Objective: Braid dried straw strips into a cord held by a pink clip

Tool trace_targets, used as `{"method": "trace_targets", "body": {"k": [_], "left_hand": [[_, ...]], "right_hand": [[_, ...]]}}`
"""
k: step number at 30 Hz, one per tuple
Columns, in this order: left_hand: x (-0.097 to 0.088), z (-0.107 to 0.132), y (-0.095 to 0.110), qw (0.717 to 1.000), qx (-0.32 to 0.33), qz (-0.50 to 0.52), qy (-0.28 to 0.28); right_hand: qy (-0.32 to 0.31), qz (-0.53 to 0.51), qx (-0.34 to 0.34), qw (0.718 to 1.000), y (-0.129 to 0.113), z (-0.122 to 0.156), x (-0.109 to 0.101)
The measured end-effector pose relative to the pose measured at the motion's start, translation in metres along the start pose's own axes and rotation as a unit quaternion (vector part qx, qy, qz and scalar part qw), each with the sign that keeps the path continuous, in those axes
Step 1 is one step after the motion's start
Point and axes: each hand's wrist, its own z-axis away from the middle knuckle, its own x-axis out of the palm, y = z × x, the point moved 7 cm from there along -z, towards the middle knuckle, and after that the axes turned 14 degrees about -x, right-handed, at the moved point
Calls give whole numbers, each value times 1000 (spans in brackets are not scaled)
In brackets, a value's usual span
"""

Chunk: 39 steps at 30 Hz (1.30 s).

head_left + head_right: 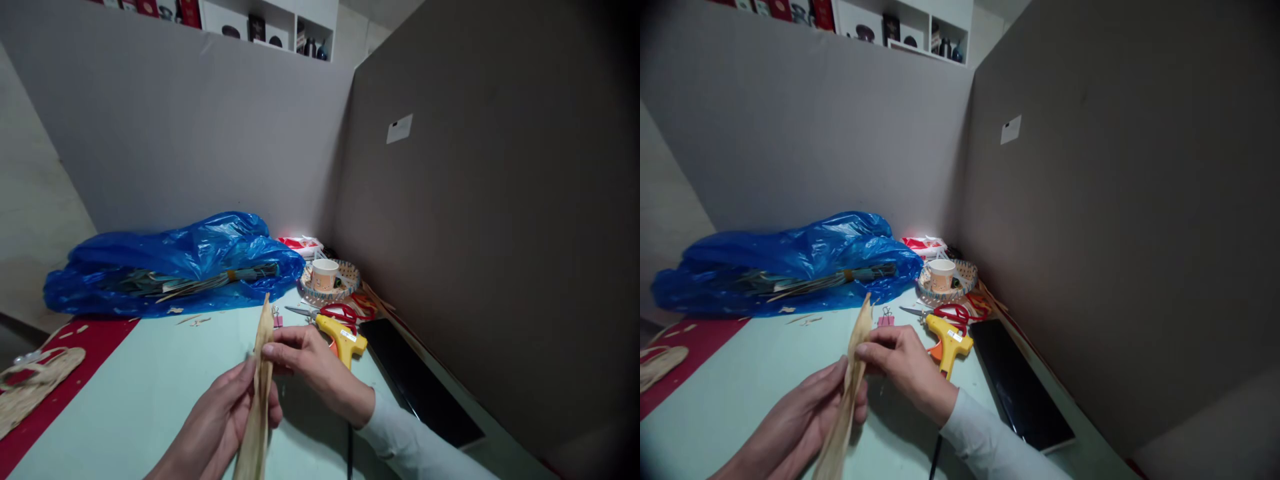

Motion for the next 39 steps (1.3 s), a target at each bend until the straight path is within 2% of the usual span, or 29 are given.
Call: {"method": "trace_targets", "body": {"k": [6,8,11,14,16,18,22,24,28,32,39], "left_hand": [[6,-3,-17,995,-54,-51,-64],[5,-3,-19,994,-59,-75,-54],[4,-4,-15,995,-31,-85,-45],[-1,-6,-11,997,-9,-70,-13],[-7,-8,-5,998,4,-62,9],[-12,-9,4,998,25,-57,21],[-23,-11,27,996,56,-55,47],[-26,-14,36,994,65,-59,57],[-28,-22,44,992,78,-68,69],[-29,-28,46,991,90,-74,69],[-28,-27,49,988,103,-93,75]], "right_hand": [[24,-11,-14,1000,-2,-1,-10],[30,-10,-18,999,-3,0,-13],[19,3,6,1000,4,4,-8],[-19,75,9,997,9,3,1],[-37,197,-21,980,4,-3,-3],[-27,328,-57,942,-8,-14,-15],[-8,470,-71,880,-21,-38,-43],[-26,525,-59,849,-15,-46,-47],[-75,594,-41,800,11,-54,-38],[-88,624,-31,775,24,-59,-35],[-51,628,-27,776,14,-63,-42]]}}
